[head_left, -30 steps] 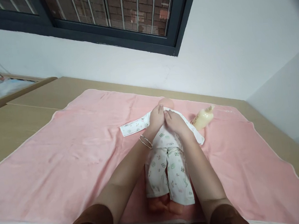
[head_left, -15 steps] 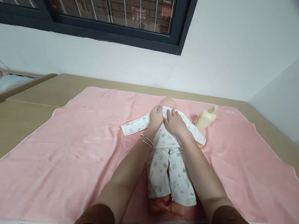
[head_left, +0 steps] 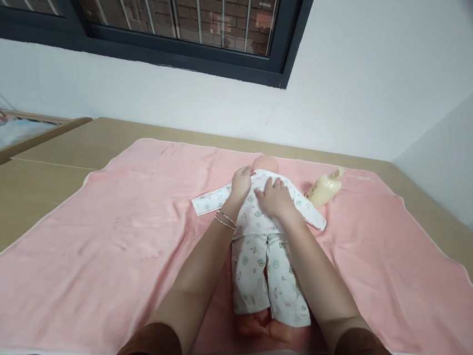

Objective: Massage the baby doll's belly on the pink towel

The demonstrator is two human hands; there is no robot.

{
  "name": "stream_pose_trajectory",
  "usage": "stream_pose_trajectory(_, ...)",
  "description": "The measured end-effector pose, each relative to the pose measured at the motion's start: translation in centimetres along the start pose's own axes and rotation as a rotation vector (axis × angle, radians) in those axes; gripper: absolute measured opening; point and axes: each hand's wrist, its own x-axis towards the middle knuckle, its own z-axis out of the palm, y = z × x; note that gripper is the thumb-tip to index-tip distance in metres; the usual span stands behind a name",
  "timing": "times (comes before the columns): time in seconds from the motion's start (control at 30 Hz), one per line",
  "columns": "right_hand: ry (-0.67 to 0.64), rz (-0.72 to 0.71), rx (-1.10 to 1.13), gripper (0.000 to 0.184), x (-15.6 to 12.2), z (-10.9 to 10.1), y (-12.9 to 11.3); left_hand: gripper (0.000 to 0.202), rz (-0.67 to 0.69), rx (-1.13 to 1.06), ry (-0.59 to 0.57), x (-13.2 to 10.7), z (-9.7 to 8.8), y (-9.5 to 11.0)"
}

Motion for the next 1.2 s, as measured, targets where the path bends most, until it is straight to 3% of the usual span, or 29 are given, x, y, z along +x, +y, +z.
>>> stream_pose_trajectory(0.13, 0.004, -0.342, -0.034, 0.060, 0.0, 0.5, -0.7, 0.028, 0.016, 0.036, 0.010, 0.3, 0.1, -0.4)
stream_pose_trajectory(0.2, 0.048, -0.383, -0.010, 0.057, 0.9, 0.6, 0.1, 0.027, 0.036, 0.049, 0.000, 0.3, 0.0, -0.5)
stream_pose_trajectory(0.3, 0.080, -0.226, 0.036, 0.065, 1.9, 0.4, 1.3, 0.028, 0.038, 0.049, -0.019, 0.3, -0.1, -0.3)
stream_pose_trajectory(0.4, 0.019, -0.043, 0.016, 0.075, 1.1, 0.0, 1.1, 0.029, 0.013, 0.060, -0.015, 0.3, -0.2, -0.2)
stream_pose_trajectory(0.47, -0.027, -0.057, -0.014, 0.074, 0.1, -0.1, 0.2, 0.029, 0.005, 0.062, -0.009, 0.4, -0.1, -0.2)
stream_pose_trajectory(0.6, -0.060, -0.240, -0.017, 0.062, -0.3, 0.3, -0.7, 0.027, 0.013, 0.077, 0.000, 0.4, 0.1, -0.2)
stream_pose_trajectory(0.77, 0.115, -0.040, 0.103, 0.070, 2.4, 1.0, 1.4, 0.030, 0.025, 0.125, -0.049, 0.1, -0.2, 0.2)
stream_pose_trajectory(0.9, 0.081, -0.005, 0.088, 0.072, 2.8, 0.4, 2.3, 0.032, 0.056, 0.380, -0.094, -0.7, -0.4, 1.1)
stream_pose_trajectory(1.07, -0.012, 0.007, 0.031, 0.062, 0.9, -1.5, 1.8, 0.046, 0.173, 0.913, -0.418, -3.0, -0.1, 3.2)
stream_pose_trajectory(1.2, -0.034, -0.014, 0.049, 0.051, -0.3, -3.5, 2.3, 0.042, 0.223, 1.154, -0.552, -5.1, -0.2, 5.5)
